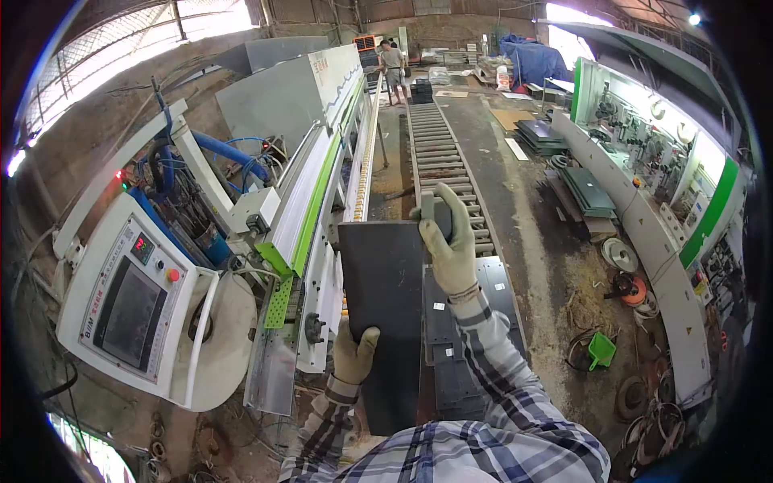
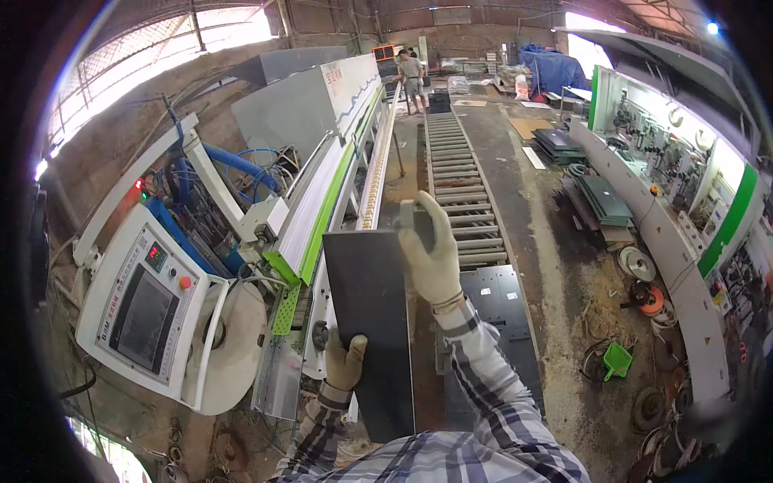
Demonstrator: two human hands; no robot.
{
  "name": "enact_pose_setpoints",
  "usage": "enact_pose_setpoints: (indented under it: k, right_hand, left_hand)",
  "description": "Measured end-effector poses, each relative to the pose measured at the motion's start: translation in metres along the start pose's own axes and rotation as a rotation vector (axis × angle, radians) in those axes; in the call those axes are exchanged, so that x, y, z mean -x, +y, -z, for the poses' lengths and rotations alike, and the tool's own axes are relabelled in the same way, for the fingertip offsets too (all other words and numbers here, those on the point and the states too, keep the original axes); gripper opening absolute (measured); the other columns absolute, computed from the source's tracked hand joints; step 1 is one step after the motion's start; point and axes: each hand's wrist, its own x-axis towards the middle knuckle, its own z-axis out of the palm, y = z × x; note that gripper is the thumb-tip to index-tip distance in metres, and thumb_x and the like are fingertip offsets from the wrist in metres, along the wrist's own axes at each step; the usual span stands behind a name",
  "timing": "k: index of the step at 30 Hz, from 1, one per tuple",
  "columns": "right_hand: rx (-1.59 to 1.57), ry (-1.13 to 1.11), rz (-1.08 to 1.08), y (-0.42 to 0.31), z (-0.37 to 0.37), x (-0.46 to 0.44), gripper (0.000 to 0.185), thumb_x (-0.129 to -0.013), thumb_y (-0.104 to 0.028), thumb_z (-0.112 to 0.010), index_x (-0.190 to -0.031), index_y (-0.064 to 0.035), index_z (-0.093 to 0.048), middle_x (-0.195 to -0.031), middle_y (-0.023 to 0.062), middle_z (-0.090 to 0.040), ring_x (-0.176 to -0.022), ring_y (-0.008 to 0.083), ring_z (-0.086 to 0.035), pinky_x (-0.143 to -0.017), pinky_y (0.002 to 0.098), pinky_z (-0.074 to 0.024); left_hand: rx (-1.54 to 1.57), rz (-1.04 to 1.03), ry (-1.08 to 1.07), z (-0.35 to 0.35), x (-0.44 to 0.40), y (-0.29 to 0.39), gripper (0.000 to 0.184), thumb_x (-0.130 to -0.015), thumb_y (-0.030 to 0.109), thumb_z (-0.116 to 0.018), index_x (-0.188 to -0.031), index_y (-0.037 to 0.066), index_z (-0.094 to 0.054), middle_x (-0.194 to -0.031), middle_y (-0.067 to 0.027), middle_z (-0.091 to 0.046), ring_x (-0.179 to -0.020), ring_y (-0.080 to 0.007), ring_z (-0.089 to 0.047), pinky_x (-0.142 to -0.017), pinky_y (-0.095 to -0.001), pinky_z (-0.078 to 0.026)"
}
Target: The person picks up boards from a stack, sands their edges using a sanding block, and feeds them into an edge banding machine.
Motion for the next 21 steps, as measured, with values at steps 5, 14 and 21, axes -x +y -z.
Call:
enact_pose_setpoints:
  k: [5, 14, 21]
  right_hand:
    - [0.191, -0.039, 0.159, 0.011, 0.006, 0.034, 0.06, -0.095, -0.007, -0.065, -0.152, 0.0002, -0.049, -0.149, 0.0172, -0.055, -0.138, 0.0264, -0.054, -0.117, 0.0386, -0.0416]
    - [-0.22, -0.108, -0.187, 0.007, -0.009, 0.007, 0.067, -0.095, 0.006, -0.063, -0.158, -0.0038, -0.042, -0.145, 0.0097, -0.055, -0.102, 0.0112, -0.063, -0.086, 0.0266, -0.0553]
    - [-0.384, -0.011, -0.562, 0.093, -0.04, 0.088, 0.075, -0.094, 0.002, -0.072, -0.16, -0.0041, -0.038, -0.133, 0.0101, -0.063, -0.105, 0.017, -0.064, -0.086, 0.0301, -0.0579]
  left_hand:
    - [0.044, 0.024, 0.025, 0.009, 0.004, -0.01, 0.048, -0.105, 0.034, -0.07, -0.127, -0.005, -0.052, -0.088, -0.003, -0.065, -0.069, -0.0102, -0.058, -0.059, -0.0272, -0.049]
    - [-0.226, 0.078, 0.013, 0.027, 0.0, 0.01, 0.052, -0.1, 0.038, -0.074, -0.119, -0.006, -0.056, -0.073, -0.0161, -0.064, -0.062, -0.0268, -0.066, -0.057, -0.0395, -0.051]
    - [-0.311, 0.221, -0.046, 0.075, 0.001, 0.008, 0.07, -0.095, 0.057, -0.071, -0.118, -0.008, -0.059, -0.101, -0.0346, -0.068, -0.102, -0.0512, -0.067, -0.083, -0.0536, -0.053]
